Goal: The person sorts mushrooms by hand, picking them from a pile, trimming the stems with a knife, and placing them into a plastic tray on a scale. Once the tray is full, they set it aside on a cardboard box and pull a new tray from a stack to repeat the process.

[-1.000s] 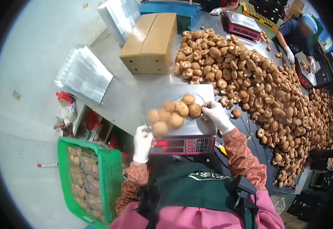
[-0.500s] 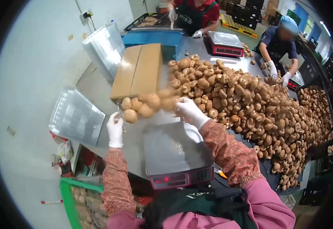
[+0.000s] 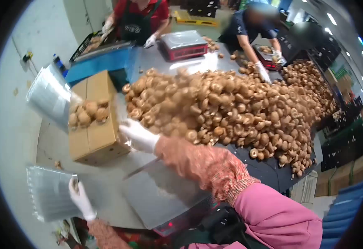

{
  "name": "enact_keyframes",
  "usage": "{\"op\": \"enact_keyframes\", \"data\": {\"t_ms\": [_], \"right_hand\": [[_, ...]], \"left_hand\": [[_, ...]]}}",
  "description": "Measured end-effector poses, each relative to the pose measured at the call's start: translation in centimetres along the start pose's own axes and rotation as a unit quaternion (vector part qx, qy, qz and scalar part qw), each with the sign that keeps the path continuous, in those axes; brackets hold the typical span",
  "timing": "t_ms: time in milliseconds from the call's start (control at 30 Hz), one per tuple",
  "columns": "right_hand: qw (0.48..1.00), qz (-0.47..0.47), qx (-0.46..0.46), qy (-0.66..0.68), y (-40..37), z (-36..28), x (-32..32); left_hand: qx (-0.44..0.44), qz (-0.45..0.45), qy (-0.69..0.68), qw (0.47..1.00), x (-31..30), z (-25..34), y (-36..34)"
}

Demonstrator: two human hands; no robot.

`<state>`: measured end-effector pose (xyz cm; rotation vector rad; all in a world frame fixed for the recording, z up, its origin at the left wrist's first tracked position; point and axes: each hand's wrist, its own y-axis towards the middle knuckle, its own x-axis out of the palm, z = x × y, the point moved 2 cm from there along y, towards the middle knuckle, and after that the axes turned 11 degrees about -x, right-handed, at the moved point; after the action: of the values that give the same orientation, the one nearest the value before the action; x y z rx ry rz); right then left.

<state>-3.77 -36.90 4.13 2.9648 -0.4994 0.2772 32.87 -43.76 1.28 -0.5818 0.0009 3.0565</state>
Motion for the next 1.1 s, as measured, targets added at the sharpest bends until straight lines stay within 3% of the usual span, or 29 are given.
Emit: {"op": "enact_keyframes", "data": {"t_ms": [33, 67, 100, 133, 167, 200, 267, 300, 333, 367, 467, 567, 667, 767, 867, 967, 1033, 1100], "right_hand": [[0.999, -0.023, 0.005, -0.027, -1.7, 1.1, -0.9], [0.993, -0.068, 0.01, -0.1, -5.0, -2.5, -1.6], [0.997, -0.067, 0.01, -0.025, -8.0, -1.5, -2.8], [0.997, -0.056, 0.041, -0.037, -11.4, -3.9, -3.8], [0.994, -0.008, 0.11, -0.02, -15.3, -0.6, -7.4], [0.994, 0.034, 0.103, 0.006, -17.9, 0.5, -9.8], [0.987, 0.088, 0.129, -0.04, -23.0, -3.3, -12.6], [0.983, 0.129, 0.121, -0.058, -25.3, -2.0, -14.7], [0.978, 0.186, 0.083, 0.046, -27.9, -2.3, -15.7], [0.967, 0.227, 0.119, 0.013, -29.7, -1.6, -17.4], [0.948, 0.301, 0.101, 0.034, -34.9, -2.0, -19.1], [0.935, 0.335, 0.102, 0.055, -38.2, -0.8, -19.9], [0.935, 0.332, 0.105, 0.062, -39.4, -0.9, -19.0], [0.936, 0.333, 0.091, 0.075, -39.9, -0.5, -18.8], [0.939, 0.332, 0.068, 0.062, -40.7, -1.2, -18.8], [0.935, 0.344, 0.07, 0.05, -41.7, -0.7, -19.3], [0.934, 0.348, 0.069, 0.037, -42.4, -0.6, -19.3], [0.934, 0.348, 0.071, 0.034, -43.1, -0.3, -19.1]], "left_hand": [[0.117, 0.09, 0.156, 0.977, -2.6, 1.0, -0.3], [0.223, 0.187, 0.305, 0.907, -5.1, 2.6, -0.9], [0.243, 0.287, 0.391, 0.84, -7.1, 4.5, -1.3], [0.256, 0.383, 0.47, 0.753, -9.3, 6.7, -1.9], [0.245, 0.412, 0.5, 0.721, -12.5, 8.1, -1.4], [0.229, 0.433, 0.537, 0.687, -16.0, 7.5, -0.2], [0.131, 0.284, 0.56, 0.767, -22.9, 1.3, 5.6], [0.118, 0.267, 0.572, 0.767, -22.7, 2.7, 5.8], [0.102, 0.248, 0.586, 0.765, -23.0, 3.6, 5.5], [0.084, 0.229, 0.599, 0.763, -23.1, 4.3, 5.3], [0.141, 0.231, 0.562, 0.782, -25.2, 0.4, 9.2], [0.083, 0.235, 0.564, 0.788, -24.0, 1.6, 8.6], [0.101, 0.204, 0.513, 0.828, -24.5, 1.7, 9.5], [0.109, 0.207, 0.512, 0.827, -24.5, 2.6, 9.7], [0.033, 0.198, 0.528, 0.825, -24.8, 4.4, 9.4], [0.174, 0.229, 0.448, 0.847, -21.9, 7.5, 4.0], [0.241, 0.192, 0.458, 0.834, -19.1, 8.5, 0.8], [0.348, 0.08, 0.263, 0.896, -11.7, 9.9, -6.9]]}}
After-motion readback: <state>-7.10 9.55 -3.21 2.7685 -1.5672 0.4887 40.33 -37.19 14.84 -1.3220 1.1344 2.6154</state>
